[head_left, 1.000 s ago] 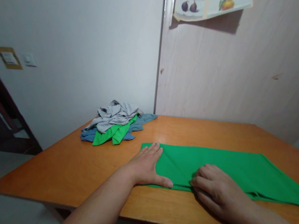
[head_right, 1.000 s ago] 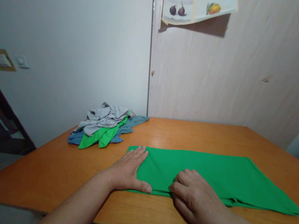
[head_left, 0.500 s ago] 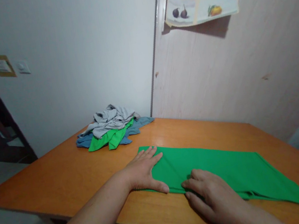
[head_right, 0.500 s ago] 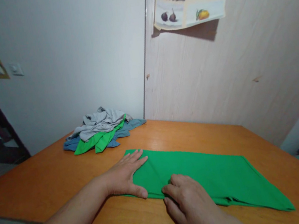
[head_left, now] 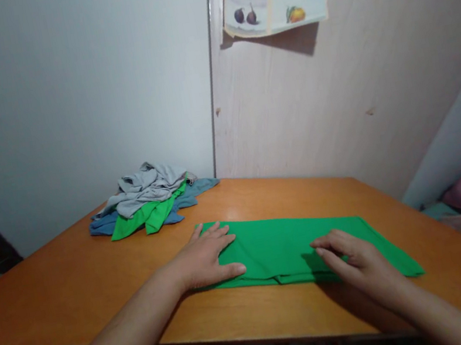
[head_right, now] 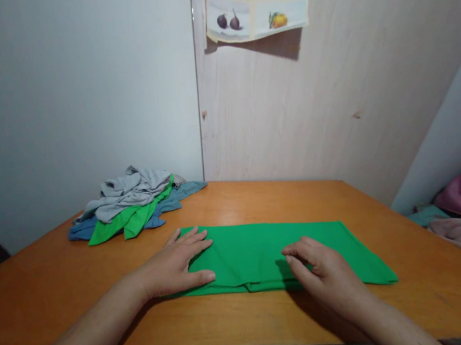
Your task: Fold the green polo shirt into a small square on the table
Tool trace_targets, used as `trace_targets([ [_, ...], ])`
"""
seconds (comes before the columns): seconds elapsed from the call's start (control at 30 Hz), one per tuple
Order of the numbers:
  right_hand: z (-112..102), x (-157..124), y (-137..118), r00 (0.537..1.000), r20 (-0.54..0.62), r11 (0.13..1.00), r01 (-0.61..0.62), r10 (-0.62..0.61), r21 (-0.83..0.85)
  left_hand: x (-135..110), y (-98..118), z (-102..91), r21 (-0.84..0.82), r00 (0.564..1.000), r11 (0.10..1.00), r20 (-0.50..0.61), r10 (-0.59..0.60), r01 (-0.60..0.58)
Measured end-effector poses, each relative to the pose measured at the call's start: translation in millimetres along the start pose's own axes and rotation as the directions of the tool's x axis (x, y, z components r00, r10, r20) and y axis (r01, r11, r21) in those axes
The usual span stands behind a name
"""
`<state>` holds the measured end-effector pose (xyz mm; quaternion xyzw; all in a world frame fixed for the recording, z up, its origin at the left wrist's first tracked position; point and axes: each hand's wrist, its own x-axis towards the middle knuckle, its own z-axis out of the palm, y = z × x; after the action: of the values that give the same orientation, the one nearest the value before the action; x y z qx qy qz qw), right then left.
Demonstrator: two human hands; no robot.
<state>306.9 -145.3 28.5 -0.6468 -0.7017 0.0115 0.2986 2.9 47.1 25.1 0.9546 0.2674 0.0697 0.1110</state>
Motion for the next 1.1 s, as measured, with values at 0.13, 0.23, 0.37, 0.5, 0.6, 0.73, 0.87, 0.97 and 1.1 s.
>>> trace_targets([
  [0.13, -5, -7, 10, 1.000, -0.004, 1.000, -0.008, 0.008, -0.018, 7, 25, -3.2, -0.035, 0.994, 0.994, -0.006, 0.105, -0.105],
  [0.23, -6, -9, 12, 1.000, 0.013, 0.999, -0.014, 0.015, -0.043, 15, 46, 2.0, -0.136, 0.982, 0.972, -0.024, 0.190, -0.191],
  [0.37, -3, -12, 8, 0.994, 0.104, 0.993, -0.008, 0.020, -0.115, 26, 66, 18.5, -0.310, 0.956, 0.904, -0.097, 0.278, -0.294],
  [0.5, 4, -16, 1, 0.986, 0.158, 0.982, -0.015, 0.045, -0.186, 32, 72, 34.8, -0.371, 0.952, 0.877, -0.149, 0.268, -0.305],
  [0.6, 7, -17, -3, 0.984, 0.167, 0.976, -0.018, 0.055, -0.217, 32, 70, 41.4, -0.356, 0.961, 0.894, -0.146, 0.233, -0.271],
  [0.73, 6, -14, -7, 0.985, 0.167, 0.975, -0.014, 0.052, -0.221, 30, 69, 43.5, -0.309, 0.963, 0.913, -0.130, 0.237, -0.267],
  [0.87, 7, -6, -17, 0.984, 0.175, 0.970, 0.021, 0.023, -0.243, 29, 71, 41.6, -0.285, 0.961, 0.919, -0.135, 0.241, -0.271],
  [0.97, 11, -1, -23, 0.981, 0.194, 0.961, 0.054, 0.000, -0.271, 29, 73, 40.1, -0.269, 0.966, 0.929, -0.121, 0.228, -0.253],
  [1.1, 20, 2, -23, 0.975, 0.223, 0.940, 0.099, -0.025, -0.327, 28, 73, 40.8, -0.250, 0.966, 0.935, -0.114, 0.232, -0.253],
])
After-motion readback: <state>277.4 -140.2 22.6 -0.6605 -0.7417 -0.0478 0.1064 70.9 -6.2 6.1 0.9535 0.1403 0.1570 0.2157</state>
